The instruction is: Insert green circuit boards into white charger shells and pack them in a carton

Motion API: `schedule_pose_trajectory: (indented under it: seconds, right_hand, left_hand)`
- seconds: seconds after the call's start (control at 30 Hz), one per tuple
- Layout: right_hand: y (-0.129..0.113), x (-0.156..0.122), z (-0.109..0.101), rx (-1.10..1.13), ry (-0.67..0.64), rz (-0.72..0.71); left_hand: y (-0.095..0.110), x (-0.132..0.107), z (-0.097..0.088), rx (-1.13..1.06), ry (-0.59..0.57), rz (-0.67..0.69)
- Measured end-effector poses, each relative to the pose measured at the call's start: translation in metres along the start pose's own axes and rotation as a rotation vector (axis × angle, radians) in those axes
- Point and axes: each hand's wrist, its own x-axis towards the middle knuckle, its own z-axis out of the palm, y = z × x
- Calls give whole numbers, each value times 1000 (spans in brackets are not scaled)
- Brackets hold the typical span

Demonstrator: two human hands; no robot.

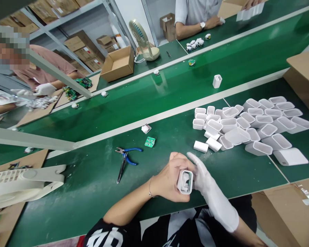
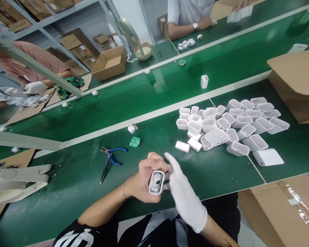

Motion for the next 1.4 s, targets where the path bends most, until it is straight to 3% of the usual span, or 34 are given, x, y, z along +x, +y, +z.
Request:
schedule_pose_trajectory:
  seconds: [0.13, 0.33, 0.43, 0.57, 0.67, 0.9, 1.1, 1.3, 1.4]
  right_hand:
    - [1, -6, 16, -197, 55, 101]
    - [9, -8, 26, -255, 97, -86]
    - [11, -5, 23, -228, 96, -100]
    - [6, 4, 16, -155, -13, -118]
    - [2, 11, 12, -132, -3, -104]
    - [1, 7, 17, -261, 84, 31]
    - [4, 2, 20, -406, 82, 1]
    - [9, 8, 10, -142, -10, -42]
    - [18, 16, 9, 6, 34, -26]
  left_hand:
    - [1, 2, 4, 84, 81, -4]
    - [-2, -2, 13, 81, 188, 9]
    - [-4, -6, 16, 118, 172, -27]
    - [-6, -10, 15, 77, 147, -93]
    - [-6, -10, 14, 31, 153, -130]
    - [-5, -5, 12, 58, 128, -64]
    - [-6, -6, 13, 109, 128, -28]
    - [-3, -4, 10, -26, 156, -43]
    - [-2, -3, 9, -97, 159, -31]
